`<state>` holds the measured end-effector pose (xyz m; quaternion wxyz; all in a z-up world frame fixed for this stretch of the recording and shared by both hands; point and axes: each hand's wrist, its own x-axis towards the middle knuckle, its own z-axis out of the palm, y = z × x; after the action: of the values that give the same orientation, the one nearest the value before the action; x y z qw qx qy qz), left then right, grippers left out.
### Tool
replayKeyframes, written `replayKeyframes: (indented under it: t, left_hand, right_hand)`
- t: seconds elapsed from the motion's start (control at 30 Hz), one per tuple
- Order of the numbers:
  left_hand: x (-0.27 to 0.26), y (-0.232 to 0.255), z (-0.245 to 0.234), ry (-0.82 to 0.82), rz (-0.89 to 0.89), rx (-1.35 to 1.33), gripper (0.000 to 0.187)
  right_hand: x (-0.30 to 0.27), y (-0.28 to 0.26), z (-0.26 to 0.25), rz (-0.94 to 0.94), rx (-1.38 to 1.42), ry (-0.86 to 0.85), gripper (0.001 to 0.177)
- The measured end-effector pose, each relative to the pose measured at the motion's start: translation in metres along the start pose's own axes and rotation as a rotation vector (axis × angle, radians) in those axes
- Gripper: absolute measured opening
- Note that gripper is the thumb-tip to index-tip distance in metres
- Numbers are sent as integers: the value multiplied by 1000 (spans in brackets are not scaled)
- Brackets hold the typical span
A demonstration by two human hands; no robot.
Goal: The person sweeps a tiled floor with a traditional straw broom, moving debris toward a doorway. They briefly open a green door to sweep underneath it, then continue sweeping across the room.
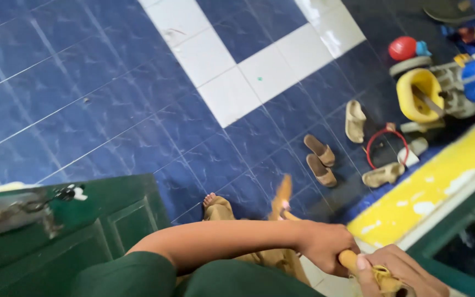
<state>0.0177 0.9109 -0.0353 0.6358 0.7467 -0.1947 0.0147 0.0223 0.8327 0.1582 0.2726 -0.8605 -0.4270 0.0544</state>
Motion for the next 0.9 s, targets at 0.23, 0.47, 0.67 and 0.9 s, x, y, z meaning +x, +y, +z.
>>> replayKeyframes:
  t: [0.23,0.47,0.67,0.9]
  left_hand:
    - [46,-169,116,-17,-74,-96,9]
    - [-14,-337,146,98,-889,-265,37]
    - [-125,-230,-8,54,-781,509,28]
    - [-220,-220,-98,140,-913,952,14]
  right_hand:
    - [-47,152,71,83,-143,-2,17]
    - [-71,239,228,107,191,-95,17]
    - [-40,153,286,17,409,-114,6]
    - [12,98,325,45,768,-79,10]
